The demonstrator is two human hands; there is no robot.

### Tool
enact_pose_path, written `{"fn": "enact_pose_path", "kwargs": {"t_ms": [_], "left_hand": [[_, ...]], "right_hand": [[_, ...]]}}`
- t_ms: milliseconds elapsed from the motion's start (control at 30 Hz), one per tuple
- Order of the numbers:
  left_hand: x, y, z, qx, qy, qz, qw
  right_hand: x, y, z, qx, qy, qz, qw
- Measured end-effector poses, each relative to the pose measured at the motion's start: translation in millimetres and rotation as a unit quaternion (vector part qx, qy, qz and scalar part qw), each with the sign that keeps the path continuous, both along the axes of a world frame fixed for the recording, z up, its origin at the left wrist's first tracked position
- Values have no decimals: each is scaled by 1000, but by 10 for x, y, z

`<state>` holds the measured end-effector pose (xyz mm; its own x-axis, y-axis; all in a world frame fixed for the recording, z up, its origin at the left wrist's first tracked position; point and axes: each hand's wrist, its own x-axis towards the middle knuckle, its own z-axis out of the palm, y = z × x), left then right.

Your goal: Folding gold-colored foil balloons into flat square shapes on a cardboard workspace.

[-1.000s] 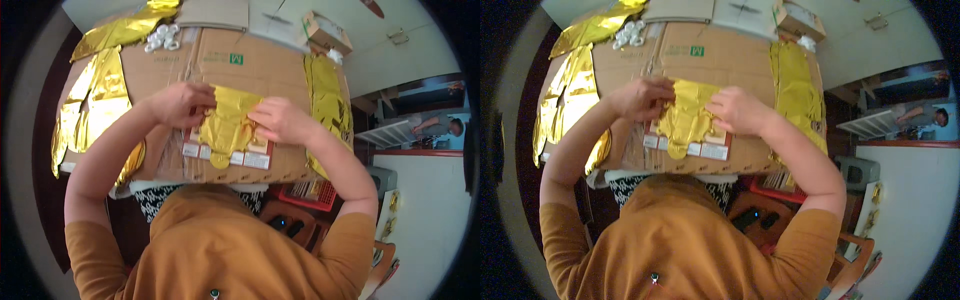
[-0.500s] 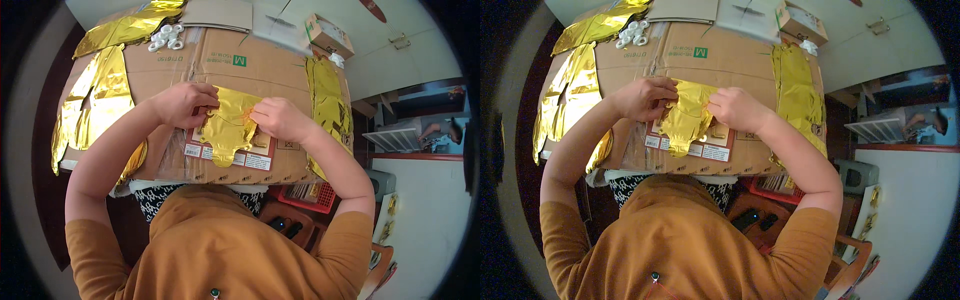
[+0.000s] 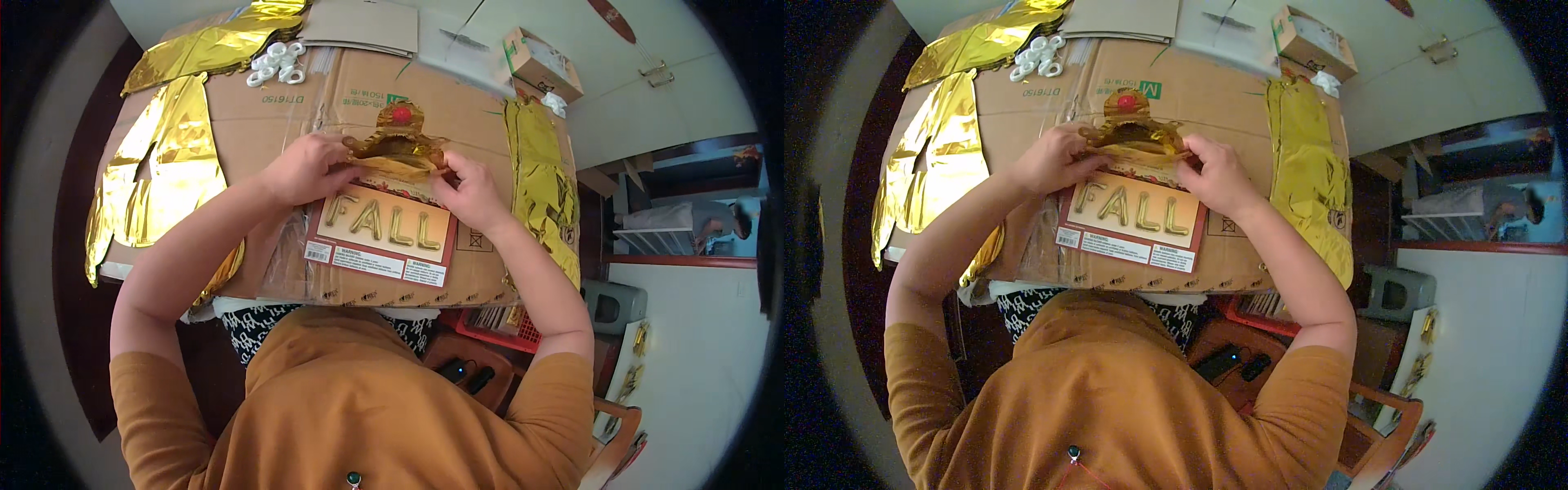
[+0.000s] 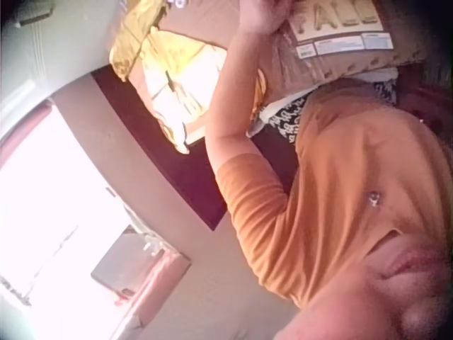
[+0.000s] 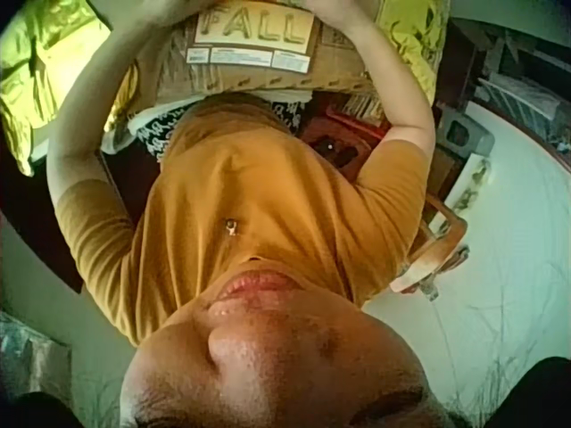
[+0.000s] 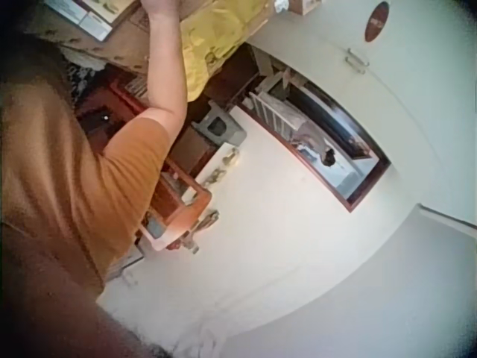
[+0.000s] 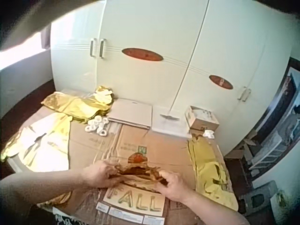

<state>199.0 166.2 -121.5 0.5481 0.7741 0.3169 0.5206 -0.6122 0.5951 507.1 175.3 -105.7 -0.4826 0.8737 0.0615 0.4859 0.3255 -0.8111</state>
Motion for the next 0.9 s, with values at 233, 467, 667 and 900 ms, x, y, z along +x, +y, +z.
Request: {"fn": "enact_pose_path", "kwargs": {"t_ms": [233, 467, 667, 900], "left_hand": [[36, 93, -7, -63, -9, 48, 997], [76, 176, 222, -197, -19, 69, 978], [38, 229, -51, -196, -104, 46, 974], [86, 180, 142, -309, -94, 72, 944]], "right_hand": [[87, 79, -185, 67, 15, -5, 998], [99, 95, -109, 77, -95, -27, 992], [52, 108, -84, 376, 24, 104, 921], [149, 121, -70, 374, -11, 141, 917]]}}
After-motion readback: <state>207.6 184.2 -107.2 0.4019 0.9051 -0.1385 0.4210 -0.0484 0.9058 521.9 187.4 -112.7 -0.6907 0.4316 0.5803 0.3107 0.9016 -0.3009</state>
